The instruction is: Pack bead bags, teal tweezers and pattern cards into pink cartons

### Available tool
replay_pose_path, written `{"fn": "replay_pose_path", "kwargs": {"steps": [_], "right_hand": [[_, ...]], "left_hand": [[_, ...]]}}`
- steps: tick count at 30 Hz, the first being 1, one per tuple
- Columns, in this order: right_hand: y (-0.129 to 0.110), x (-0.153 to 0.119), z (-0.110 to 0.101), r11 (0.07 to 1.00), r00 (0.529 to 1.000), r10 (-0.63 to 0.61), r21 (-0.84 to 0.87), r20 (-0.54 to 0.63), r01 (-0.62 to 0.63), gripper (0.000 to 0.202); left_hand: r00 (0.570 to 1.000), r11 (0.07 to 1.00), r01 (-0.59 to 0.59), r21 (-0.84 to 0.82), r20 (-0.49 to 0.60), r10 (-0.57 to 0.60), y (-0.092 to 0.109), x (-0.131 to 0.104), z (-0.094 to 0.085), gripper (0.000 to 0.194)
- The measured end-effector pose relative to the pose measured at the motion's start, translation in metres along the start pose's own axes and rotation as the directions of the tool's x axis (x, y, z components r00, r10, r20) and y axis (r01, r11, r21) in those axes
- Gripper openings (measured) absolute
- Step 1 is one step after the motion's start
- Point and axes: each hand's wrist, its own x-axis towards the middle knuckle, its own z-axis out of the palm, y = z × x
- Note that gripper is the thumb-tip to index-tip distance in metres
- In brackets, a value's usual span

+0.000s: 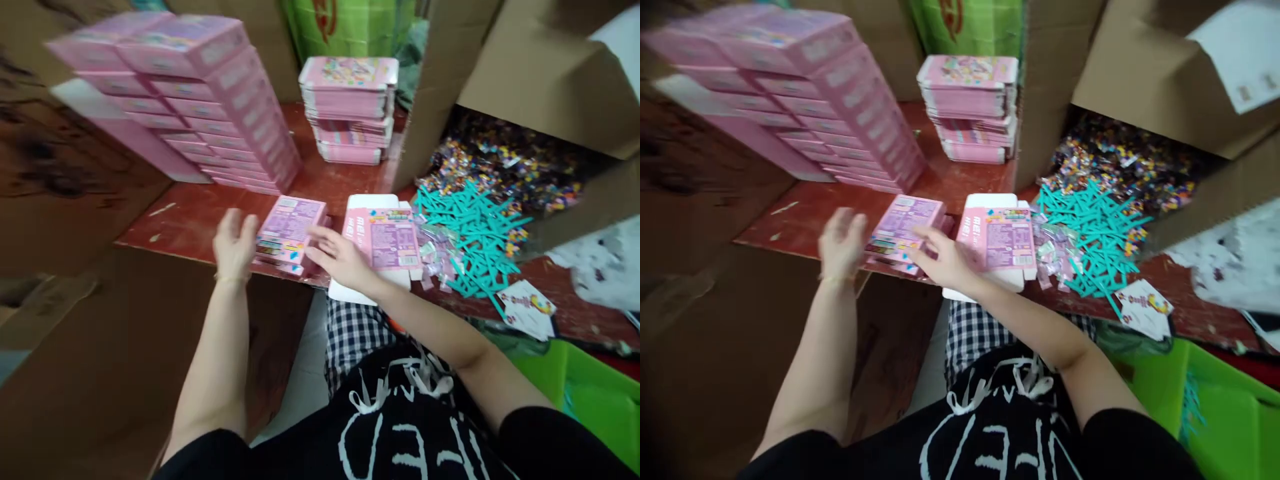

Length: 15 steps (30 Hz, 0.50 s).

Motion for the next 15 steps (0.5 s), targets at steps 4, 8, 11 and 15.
{"fn": "replay_pose_path", "kwargs": {"steps": [4, 8, 11, 15], "right_hand": [[-0.015, -0.083, -0.078, 0.99, 0.977, 0.132, 0.067, -0.166, -0.123, 0.036], [0.01, -0.067, -0.13, 0.971, 0.92, 0.001, -0.221, -0.391, -0.095, 0.023], [0.026, -0.005, -0.154, 0.861, 0.943, -0.057, -0.495, -0.329, -0.121, 0.016], [0.008, 0.049, -0.177, 0.728, 0.974, 0.157, -0.648, -0.161, -0.225, 0.021]], "left_hand": [[0.956, 0.96, -0.26, -0.107, 0.113, 0.271, 0.068, -0.069, 0.034, 0.051], [0.814, 0.929, -0.361, 0.083, 0.515, 0.271, 0.109, -0.12, 0.104, 0.079], [0.83, 0.886, -0.35, 0.305, 0.54, 0.142, 0.101, -0.134, 0.146, 0.094], [0.865, 0.867, -0.339, 0.365, 0.483, 0.135, 0.093, -0.129, 0.155, 0.1]]}}
